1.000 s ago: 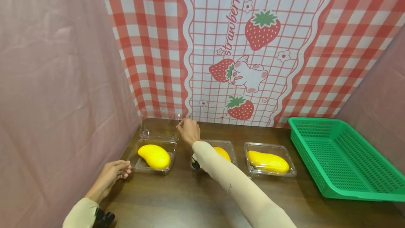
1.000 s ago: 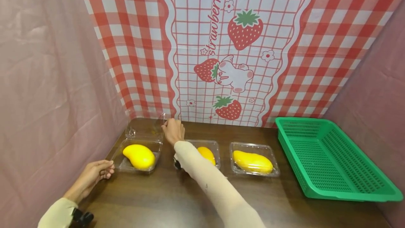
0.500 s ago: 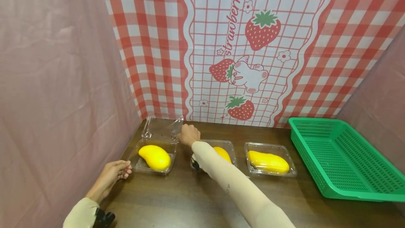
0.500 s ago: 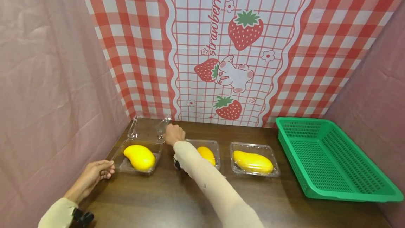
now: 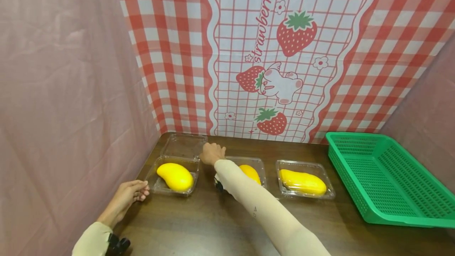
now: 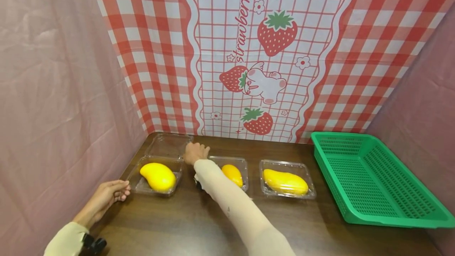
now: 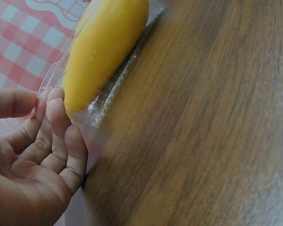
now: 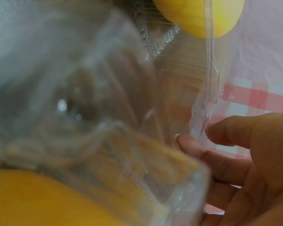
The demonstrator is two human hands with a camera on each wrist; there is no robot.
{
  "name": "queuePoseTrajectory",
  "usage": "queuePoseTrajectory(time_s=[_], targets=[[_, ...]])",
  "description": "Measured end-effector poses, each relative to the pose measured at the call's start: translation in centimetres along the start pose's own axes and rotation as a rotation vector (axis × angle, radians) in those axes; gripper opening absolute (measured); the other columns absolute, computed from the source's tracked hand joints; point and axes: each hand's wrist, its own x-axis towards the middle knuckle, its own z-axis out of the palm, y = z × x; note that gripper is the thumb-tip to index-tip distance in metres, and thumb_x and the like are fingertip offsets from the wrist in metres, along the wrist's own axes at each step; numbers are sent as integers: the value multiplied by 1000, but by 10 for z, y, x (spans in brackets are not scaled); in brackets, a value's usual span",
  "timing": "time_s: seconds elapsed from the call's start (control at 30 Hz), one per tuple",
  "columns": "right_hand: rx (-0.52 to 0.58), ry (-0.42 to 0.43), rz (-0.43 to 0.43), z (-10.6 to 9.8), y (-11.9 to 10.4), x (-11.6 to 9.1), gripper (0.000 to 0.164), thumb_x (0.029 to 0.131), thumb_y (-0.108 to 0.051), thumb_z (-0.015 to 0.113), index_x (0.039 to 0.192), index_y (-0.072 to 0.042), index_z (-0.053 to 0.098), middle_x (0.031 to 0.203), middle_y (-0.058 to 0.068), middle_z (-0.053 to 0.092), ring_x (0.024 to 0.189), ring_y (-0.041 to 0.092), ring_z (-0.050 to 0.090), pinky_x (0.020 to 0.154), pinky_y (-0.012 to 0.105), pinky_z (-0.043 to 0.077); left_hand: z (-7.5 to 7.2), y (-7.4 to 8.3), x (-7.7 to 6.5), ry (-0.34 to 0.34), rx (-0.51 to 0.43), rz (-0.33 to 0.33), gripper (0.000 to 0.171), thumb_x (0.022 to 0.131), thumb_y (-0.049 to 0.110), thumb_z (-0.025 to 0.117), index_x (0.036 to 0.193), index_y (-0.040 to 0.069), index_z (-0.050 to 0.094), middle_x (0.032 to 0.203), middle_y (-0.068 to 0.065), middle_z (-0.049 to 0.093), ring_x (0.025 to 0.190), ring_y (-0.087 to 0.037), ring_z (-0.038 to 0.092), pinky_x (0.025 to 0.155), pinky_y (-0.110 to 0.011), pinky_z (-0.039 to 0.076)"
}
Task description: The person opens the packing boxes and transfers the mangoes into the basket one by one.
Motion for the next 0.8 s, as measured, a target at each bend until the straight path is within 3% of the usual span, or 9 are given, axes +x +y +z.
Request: queuePoseTrajectory(time_s=[0.43,0.53,0.63,0.8], targets=[[-14,-64,-8,-6,1,-7,27,99,-26,62,112,-6,72,125,19,66,117,39,56,102,55,42,3,2,0,-14,6,14,25,106,10,54,109,-13,61,87,-6,66,74,-12,62,69,-25,55],[-32,-61,-22,-6,2,-7,24,99,-28,62,107,-8,73,122,18,67,114,38,55,101,54,42,3,1,0,-14,10,14,25,106,10,54,109,-13,61,88,-6,66,75,-13,63,69,-25,55],[-59,-1,-57,-6,3,-7,21,99,-25,63,96,-7,73,114,17,70,108,37,56,95,51,46,2,1,-1,-14,12,10,25,106,10,54,108,-13,61,88,-6,66,75,-14,63,69,-26,55],[-110,130,-173,-13,-3,-10,30,99,-21,64,71,-10,63,83,9,68,87,28,56,78,41,50,0,1,-2,-18,17,10,24,106,11,54,109,-12,61,88,-6,66,75,-14,63,70,-26,55]])
